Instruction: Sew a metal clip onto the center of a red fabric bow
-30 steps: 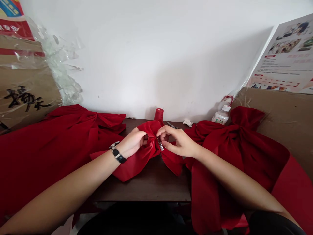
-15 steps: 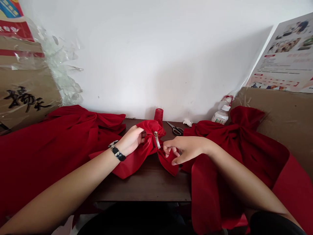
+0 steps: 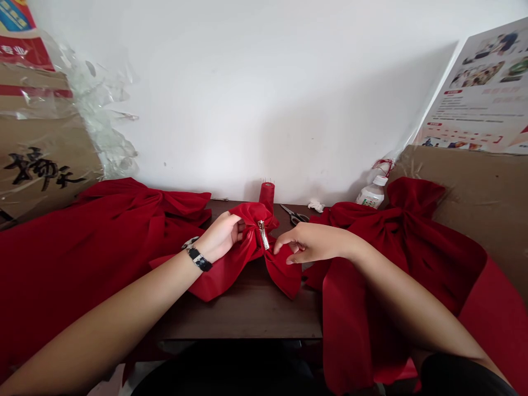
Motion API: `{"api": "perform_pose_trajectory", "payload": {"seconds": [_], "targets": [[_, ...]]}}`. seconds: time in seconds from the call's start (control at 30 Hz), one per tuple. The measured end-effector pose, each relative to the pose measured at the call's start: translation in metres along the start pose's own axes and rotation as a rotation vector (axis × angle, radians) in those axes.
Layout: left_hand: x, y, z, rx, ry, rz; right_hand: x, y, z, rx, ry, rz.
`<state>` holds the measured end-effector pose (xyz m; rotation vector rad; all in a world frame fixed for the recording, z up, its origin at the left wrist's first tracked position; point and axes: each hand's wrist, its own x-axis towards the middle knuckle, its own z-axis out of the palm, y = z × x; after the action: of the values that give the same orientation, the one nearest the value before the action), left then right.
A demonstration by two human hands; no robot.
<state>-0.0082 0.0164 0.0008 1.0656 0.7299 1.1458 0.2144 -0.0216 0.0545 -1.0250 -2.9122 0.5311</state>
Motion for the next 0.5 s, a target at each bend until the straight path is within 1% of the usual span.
{"api": "perform_pose_trajectory", "payload": {"seconds": [0.2, 0.33, 0.43, 0.5], "targets": [[0.000, 0.000, 0.000, -0.014, 0.008, -0.024, 0.006, 0.001, 0.009, 0.001, -0.064, -0.018], [0.001, 0.000, 0.000, -0.019, 0.035, -0.047, 0.012, 0.001, 0.017, -0.058, -0.080, 0.048], [0.002, 0.000, 0.000, -0.032, 0.051, -0.057, 0.015, -0.001, 0.020, -0.126, -0.149, 0.128], [0.003, 0.000, -0.001, -0.045, 0.050, -0.053, 0.014, -0.004, 0.019, -0.124, -0.195, 0.145]]}}
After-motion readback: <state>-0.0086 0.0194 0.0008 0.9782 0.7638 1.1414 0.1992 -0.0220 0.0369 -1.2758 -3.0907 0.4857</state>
